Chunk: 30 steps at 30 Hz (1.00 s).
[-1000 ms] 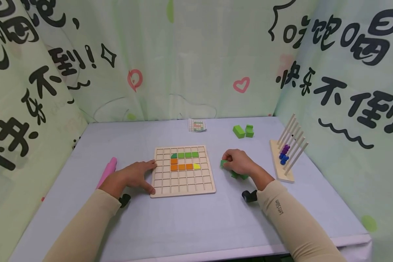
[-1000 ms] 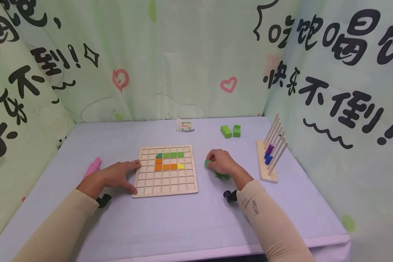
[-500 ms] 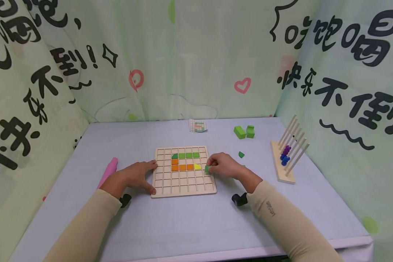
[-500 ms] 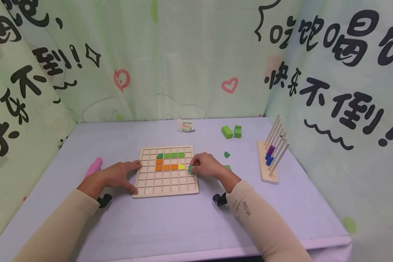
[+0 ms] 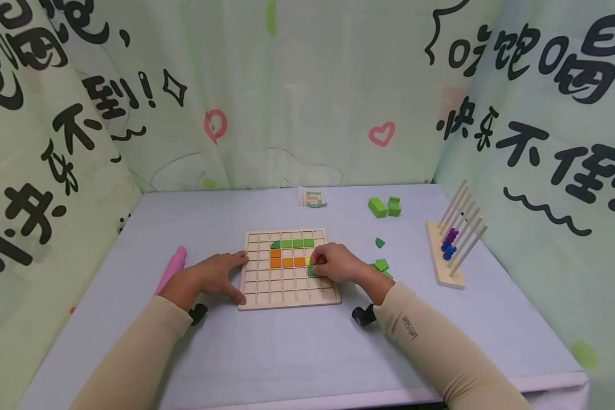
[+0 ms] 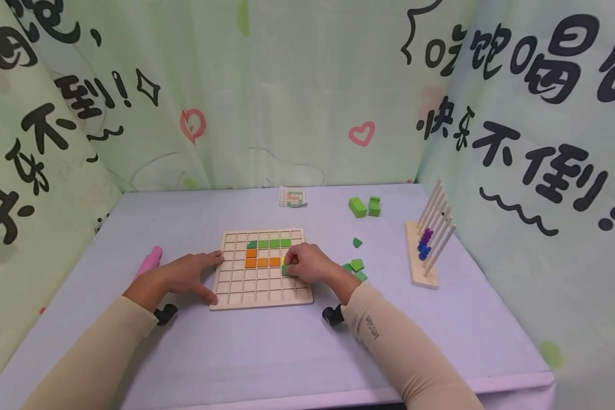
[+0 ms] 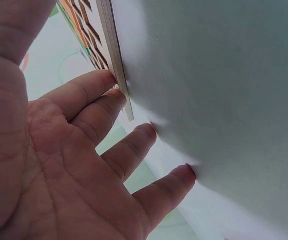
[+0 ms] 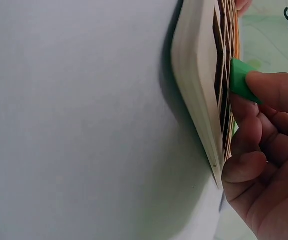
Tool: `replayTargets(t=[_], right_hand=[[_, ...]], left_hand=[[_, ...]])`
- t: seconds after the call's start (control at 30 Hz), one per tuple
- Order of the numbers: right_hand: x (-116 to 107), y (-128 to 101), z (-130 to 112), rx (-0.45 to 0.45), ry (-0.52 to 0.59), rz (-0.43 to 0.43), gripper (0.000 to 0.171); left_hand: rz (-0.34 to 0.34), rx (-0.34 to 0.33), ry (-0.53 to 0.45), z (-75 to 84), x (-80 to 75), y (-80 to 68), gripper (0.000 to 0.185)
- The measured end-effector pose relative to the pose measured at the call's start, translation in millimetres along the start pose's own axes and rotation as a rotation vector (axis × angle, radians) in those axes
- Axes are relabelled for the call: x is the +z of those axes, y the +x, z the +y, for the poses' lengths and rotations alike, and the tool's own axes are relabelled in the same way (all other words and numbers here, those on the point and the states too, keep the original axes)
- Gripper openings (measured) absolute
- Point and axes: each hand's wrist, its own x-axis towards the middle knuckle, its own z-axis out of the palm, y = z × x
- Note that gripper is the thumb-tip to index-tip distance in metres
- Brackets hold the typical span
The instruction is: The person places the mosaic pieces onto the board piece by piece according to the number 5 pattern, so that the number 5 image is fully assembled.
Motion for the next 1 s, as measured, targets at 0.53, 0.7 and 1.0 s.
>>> replayTargets(t=[0.53,0.7,1.0], right_hand=[[10.8,0.6,-7.2,0.022,-0.121,0.055,0.008],[12.6,-0.9,-10.0,0.02,-0.162,0.063,0.012],[15.9,-3.2,-12.9,0.021,-0.257,0.098,0.011]], left_hand=[[0.002,0.031,0.014,-2.6,0.4,2.0,0.109],[0.007,0.037,0.01,-1.9,1.1,2.1,0.109],[0.015,0.026,-0.013,-1.3,2.6,1.7,0.109]])
